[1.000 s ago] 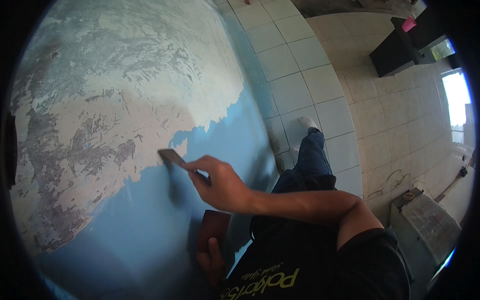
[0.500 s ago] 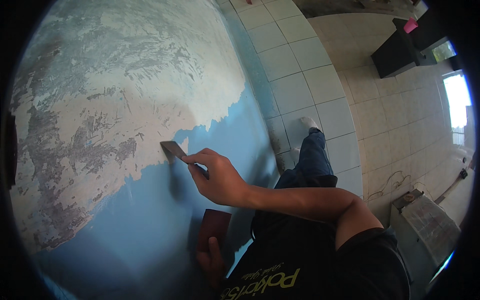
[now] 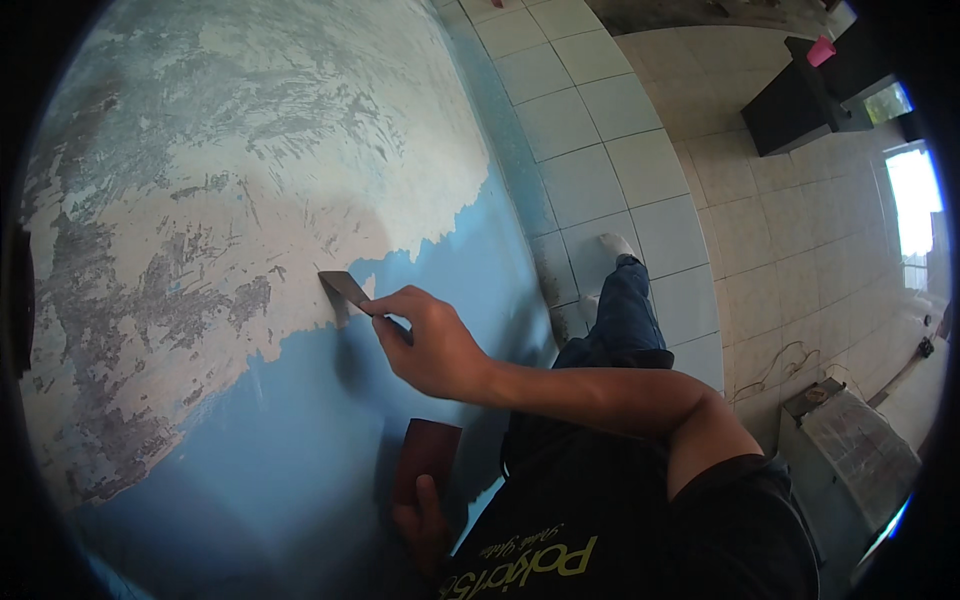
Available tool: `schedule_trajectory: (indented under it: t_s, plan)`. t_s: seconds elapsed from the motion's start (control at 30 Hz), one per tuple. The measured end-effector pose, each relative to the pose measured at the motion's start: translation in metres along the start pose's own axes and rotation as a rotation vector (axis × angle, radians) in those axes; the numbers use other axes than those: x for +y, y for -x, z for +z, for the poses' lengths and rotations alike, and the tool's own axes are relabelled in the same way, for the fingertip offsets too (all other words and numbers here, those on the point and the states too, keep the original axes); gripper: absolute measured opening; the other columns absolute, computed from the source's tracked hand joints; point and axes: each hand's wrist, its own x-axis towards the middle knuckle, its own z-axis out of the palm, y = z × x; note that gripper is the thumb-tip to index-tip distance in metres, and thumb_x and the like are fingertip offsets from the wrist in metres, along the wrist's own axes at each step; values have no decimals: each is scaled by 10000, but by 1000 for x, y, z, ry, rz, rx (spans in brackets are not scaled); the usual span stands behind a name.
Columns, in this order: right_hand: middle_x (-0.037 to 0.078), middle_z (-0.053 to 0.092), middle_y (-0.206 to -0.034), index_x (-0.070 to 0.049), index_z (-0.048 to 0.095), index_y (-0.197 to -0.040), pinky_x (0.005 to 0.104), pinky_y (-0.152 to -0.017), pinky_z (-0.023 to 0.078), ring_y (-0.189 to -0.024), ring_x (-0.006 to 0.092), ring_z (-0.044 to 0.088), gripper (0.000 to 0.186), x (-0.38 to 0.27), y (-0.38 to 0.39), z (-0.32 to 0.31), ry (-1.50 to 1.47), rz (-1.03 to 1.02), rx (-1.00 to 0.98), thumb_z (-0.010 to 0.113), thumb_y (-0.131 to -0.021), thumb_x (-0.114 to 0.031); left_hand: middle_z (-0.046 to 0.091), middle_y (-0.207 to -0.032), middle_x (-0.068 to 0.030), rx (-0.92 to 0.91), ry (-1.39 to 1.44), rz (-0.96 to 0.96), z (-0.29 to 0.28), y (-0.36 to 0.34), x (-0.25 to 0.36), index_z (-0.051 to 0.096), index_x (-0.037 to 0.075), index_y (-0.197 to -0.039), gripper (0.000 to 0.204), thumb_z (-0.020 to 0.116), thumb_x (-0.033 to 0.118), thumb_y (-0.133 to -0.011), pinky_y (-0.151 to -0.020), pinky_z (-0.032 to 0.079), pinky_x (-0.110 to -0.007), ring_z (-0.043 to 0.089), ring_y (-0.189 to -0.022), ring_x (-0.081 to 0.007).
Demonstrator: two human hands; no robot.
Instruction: The person scrapes old peeling paint off an interior wall using a putty knife.
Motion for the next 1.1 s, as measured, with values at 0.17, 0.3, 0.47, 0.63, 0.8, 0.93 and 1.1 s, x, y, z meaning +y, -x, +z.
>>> schedule_trajectory:
  t_s: [0.17, 0.3, 0.47, 0.63, 0.8, 0.93, 1.1]
  plan:
    - [168, 659, -1110, -8, 676, -1236, 295, -664, 572, -786, 173, 687, 253, -3, 16, -1, -35, -66, -62, 603, -1001, -68, 589, -1368, -192, 35, 112, 47, 6, 2, 12, 494, -82, -1405, 426, 481, 174, -1064, -1092, 416, -377, 567, -1260, -270]
    - [163, 657, -1095, -6, 673, -1241, 294, -667, 566, -792, 167, 679, 257, -5, 19, -3, -60, -12, -79, 598, -1003, -67, 607, -1362, -185, 35, 82, 39, 7, 0, 15, 525, -64, -1392, 410, 457, 173, -1064, -1075, 419, -361, 564, -1275, -256]
    - [154, 659, -1087, -8, 672, -1248, 284, -644, 545, -770, 154, 659, 263, -9, 17, -3, -63, 23, -74, 600, -1003, -69, 576, -1390, -203, 34, 199, 58, 8, 1, 10, 479, -75, -1427, 448, 500, 171, -1054, -1119, 403, -392, 553, -1296, -283]
    - [185, 686, -1083, -7, 699, -1175, 335, -691, 561, -755, 248, 690, 230, -8, 30, 5, -89, -55, -31, 641, -962, -69, 608, -1359, -184, 41, 154, 76, 6, -1, 11, 522, -73, -1389, 406, 469, 155, -1058, -1075, 425, -361, 568, -1273, -256]
    - [190, 692, -1061, -12, 705, -1165, 337, -696, 565, -777, 266, 701, 229, -9, 16, -1, -111, 26, -27, 659, -947, -65, 614, -1352, -183, 16, 95, 44, 3, 0, -7, 514, -77, -1395, 414, 471, 160, -1058, -1080, 423, -362, 569, -1273, -256]
    - [153, 682, -1048, 2, 679, -1223, 281, -612, 527, -702, 138, 649, 249, -7, 23, 3, -59, -167, 4, 628, -994, -84, 620, -1344, -183, 21, 140, 49, 3, 2, -12, 513, -76, -1396, 418, 472, 170, -1060, -1083, 419, -360, 576, -1262, -257]
    - [200, 679, -1041, 6, 696, -1163, 339, -686, 551, -776, 262, 690, 227, -9, 13, 1, -119, 1, -9, 654, -947, -53, 613, -1353, -188, 15, -36, -52, -4, 5, -6, 512, -75, -1398, 418, 471, 173, -1064, -1093, 411, -364, 575, -1267, -259]
